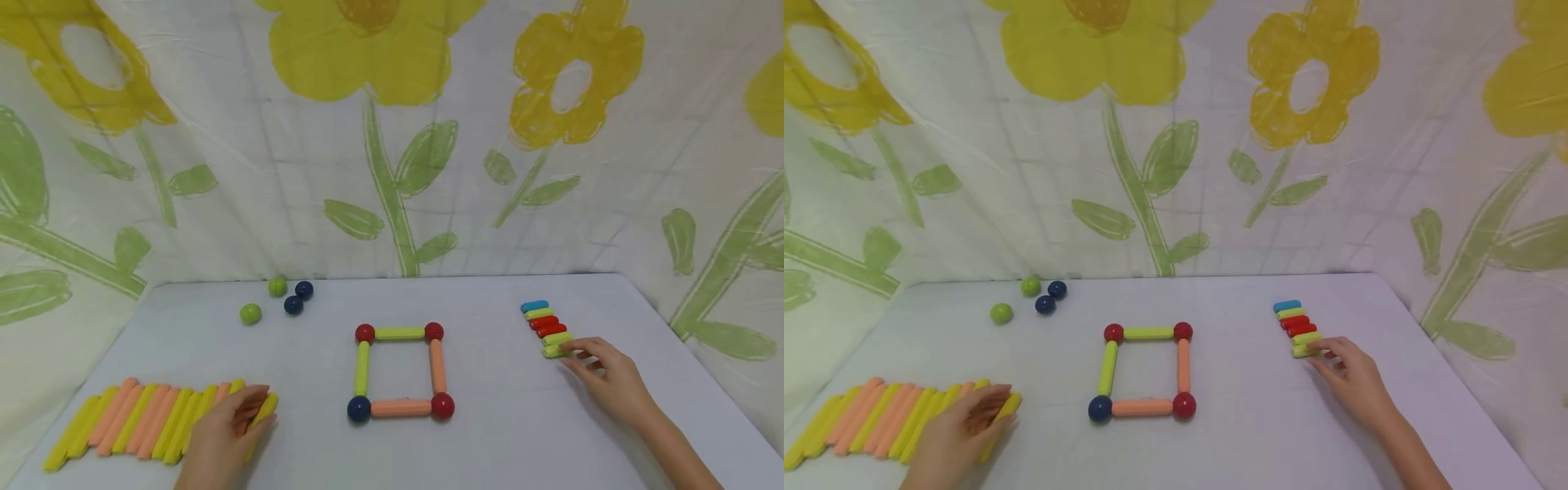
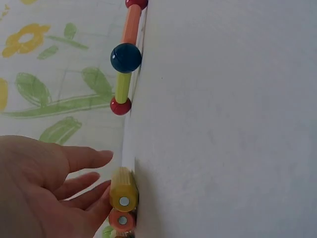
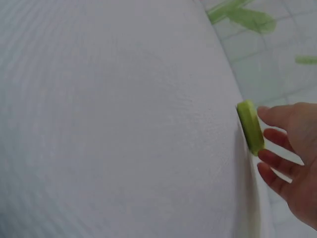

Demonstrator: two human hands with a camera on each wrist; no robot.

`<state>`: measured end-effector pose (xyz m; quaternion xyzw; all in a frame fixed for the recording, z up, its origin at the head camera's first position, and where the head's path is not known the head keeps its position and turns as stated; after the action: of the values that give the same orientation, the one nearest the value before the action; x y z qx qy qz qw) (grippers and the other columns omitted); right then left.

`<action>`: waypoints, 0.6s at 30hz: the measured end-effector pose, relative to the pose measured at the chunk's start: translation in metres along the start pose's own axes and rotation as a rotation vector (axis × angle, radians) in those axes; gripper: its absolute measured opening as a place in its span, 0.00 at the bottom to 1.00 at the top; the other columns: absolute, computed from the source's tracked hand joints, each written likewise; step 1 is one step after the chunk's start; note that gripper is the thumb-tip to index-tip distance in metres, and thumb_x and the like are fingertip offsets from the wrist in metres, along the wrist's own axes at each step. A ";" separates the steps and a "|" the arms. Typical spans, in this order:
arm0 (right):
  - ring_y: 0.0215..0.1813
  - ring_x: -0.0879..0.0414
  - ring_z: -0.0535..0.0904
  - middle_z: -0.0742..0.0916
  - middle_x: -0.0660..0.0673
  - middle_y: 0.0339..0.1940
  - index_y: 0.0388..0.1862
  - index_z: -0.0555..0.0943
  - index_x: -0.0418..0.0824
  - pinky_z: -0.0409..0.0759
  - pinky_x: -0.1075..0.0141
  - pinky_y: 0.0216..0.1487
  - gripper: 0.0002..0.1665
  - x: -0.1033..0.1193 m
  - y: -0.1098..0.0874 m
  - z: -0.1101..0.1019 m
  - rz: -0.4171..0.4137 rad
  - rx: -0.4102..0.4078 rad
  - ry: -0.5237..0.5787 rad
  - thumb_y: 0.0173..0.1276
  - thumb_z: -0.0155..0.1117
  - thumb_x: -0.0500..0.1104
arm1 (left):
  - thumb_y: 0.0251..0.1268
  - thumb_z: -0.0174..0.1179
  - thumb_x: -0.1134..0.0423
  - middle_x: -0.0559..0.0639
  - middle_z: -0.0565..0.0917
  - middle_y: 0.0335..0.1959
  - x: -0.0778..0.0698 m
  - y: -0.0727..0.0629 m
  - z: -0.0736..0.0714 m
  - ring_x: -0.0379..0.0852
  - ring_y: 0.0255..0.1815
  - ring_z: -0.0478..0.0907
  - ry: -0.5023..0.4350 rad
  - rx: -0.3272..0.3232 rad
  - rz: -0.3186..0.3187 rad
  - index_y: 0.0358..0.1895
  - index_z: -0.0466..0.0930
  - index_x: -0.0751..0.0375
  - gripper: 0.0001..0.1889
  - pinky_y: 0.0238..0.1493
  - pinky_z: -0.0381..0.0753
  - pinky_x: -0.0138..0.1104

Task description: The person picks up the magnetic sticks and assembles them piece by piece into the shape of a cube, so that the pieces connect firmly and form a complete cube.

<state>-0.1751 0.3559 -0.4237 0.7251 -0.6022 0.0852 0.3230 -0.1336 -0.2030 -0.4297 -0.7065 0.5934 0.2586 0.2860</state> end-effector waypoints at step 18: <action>0.35 0.66 0.70 0.83 0.47 0.41 0.47 0.88 0.37 0.75 0.74 0.32 0.17 -0.008 0.007 0.007 -0.044 0.050 -0.038 0.59 0.81 0.31 | 0.67 0.71 0.71 0.42 0.89 0.50 -0.012 0.000 0.019 0.40 0.49 0.83 -0.064 0.223 0.109 0.54 0.88 0.55 0.15 0.52 0.87 0.35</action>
<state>-0.1860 0.3580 -0.4310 0.7474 -0.5899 0.0794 0.2950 -0.1362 -0.1809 -0.4346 -0.6284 0.6466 0.2284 0.3672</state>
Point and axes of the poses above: each hand's wrist, its own y-axis towards the middle knuckle, its own z-axis out of the palm, x = y × z, the point moved 5 cm from there along y, towards the middle knuckle
